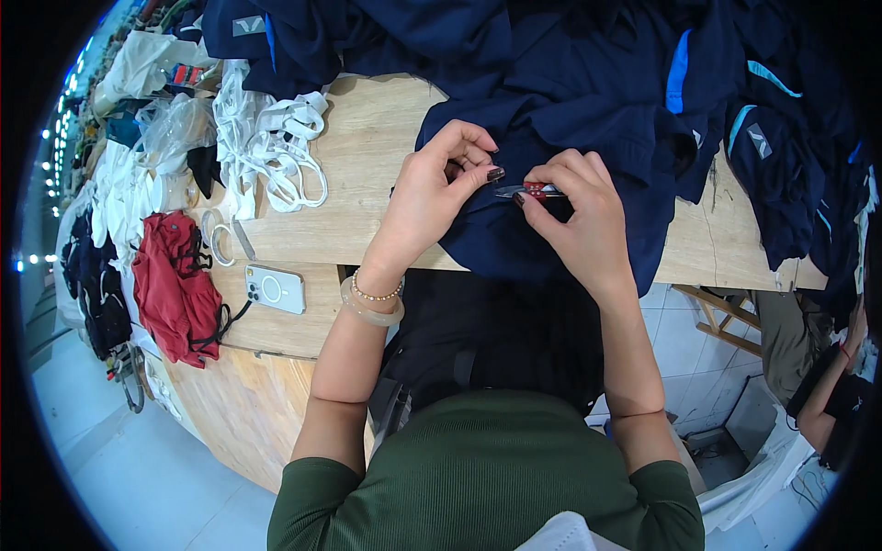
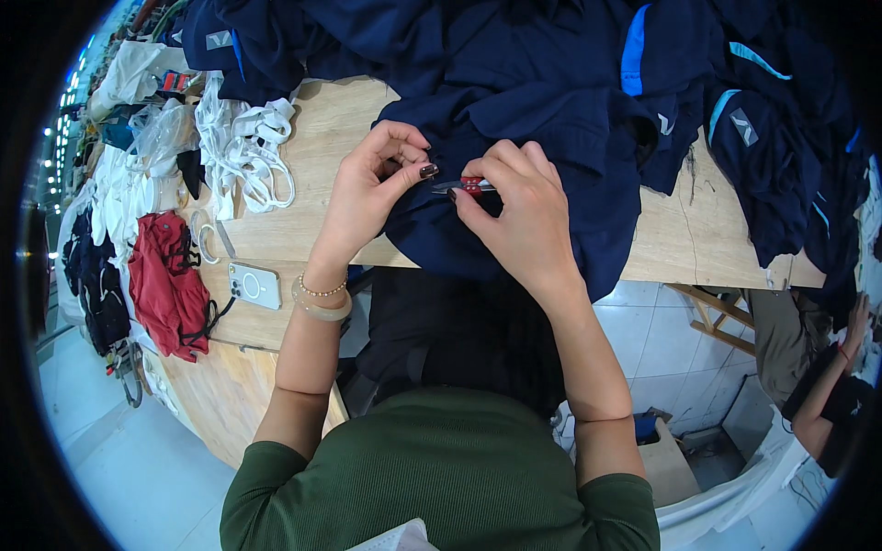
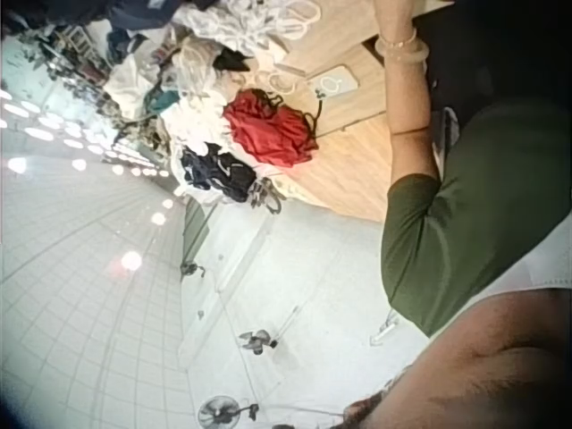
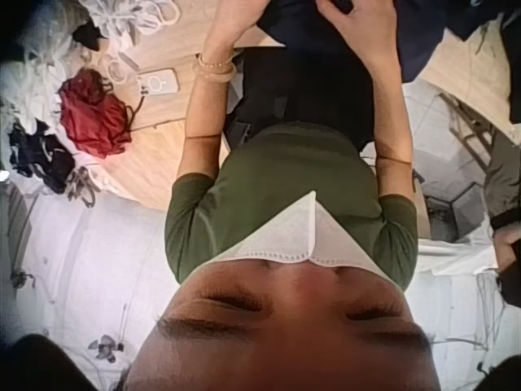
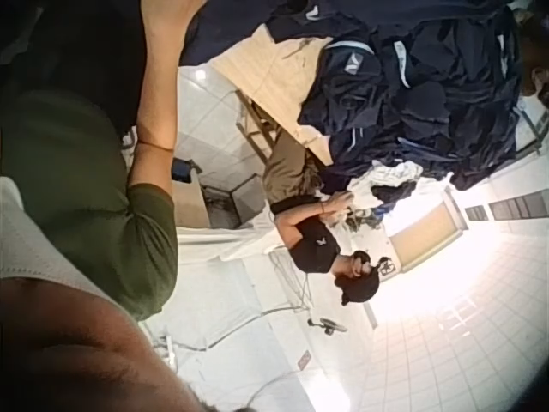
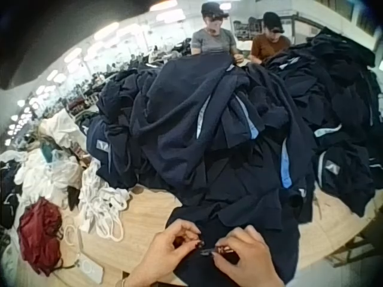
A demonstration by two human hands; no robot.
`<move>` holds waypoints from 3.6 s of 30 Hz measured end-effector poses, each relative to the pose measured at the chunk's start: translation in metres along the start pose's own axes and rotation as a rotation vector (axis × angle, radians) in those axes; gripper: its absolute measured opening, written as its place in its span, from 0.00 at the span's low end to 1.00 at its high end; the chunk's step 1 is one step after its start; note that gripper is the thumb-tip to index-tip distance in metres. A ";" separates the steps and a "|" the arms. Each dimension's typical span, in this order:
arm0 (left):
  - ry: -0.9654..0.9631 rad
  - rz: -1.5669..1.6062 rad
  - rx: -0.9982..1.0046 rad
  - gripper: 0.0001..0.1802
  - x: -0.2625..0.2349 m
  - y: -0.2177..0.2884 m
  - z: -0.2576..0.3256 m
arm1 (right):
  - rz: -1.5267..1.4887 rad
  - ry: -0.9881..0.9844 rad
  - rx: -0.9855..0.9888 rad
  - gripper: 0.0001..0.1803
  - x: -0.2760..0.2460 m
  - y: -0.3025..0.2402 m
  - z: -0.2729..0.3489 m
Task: The recorder uses thread snips to trim excess threads from blue athletic garments on a factory workbench.
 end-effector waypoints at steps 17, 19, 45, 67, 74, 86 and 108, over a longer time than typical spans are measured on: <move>0.038 0.075 -0.018 0.09 -0.007 -0.008 -0.001 | 0.012 0.063 0.023 0.08 -0.019 0.011 0.004; 0.041 0.085 -0.022 0.10 -0.008 -0.008 -0.001 | -0.006 0.072 0.039 0.09 -0.020 0.016 0.005; -0.093 -0.329 0.251 0.03 -0.001 0.029 0.014 | -0.065 0.049 -0.015 0.09 -0.017 0.005 0.005; -0.079 -0.384 0.250 0.04 0.000 0.030 0.008 | 0.053 0.049 -0.086 0.08 -0.002 -0.013 -0.003; -0.038 -0.228 0.072 0.06 -0.008 0.006 0.008 | -0.033 0.097 0.023 0.11 -0.021 0.012 0.003; -0.071 -0.427 0.184 0.06 0.005 0.017 0.007 | -0.018 0.104 -0.025 0.09 -0.020 0.009 0.004; 0.138 0.294 -0.064 0.12 -0.004 -0.011 0.001 | -0.087 0.110 -0.019 0.08 -0.008 0.009 0.000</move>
Point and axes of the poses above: each hand's wrist, its own z-axis away from the middle knuckle, its own x-axis out of the palm, y = z × x, the point moved 10 cm from there along -z, towards the middle knuckle, and after that the axes turned 3 degrees about z, right-handed, at the moved point
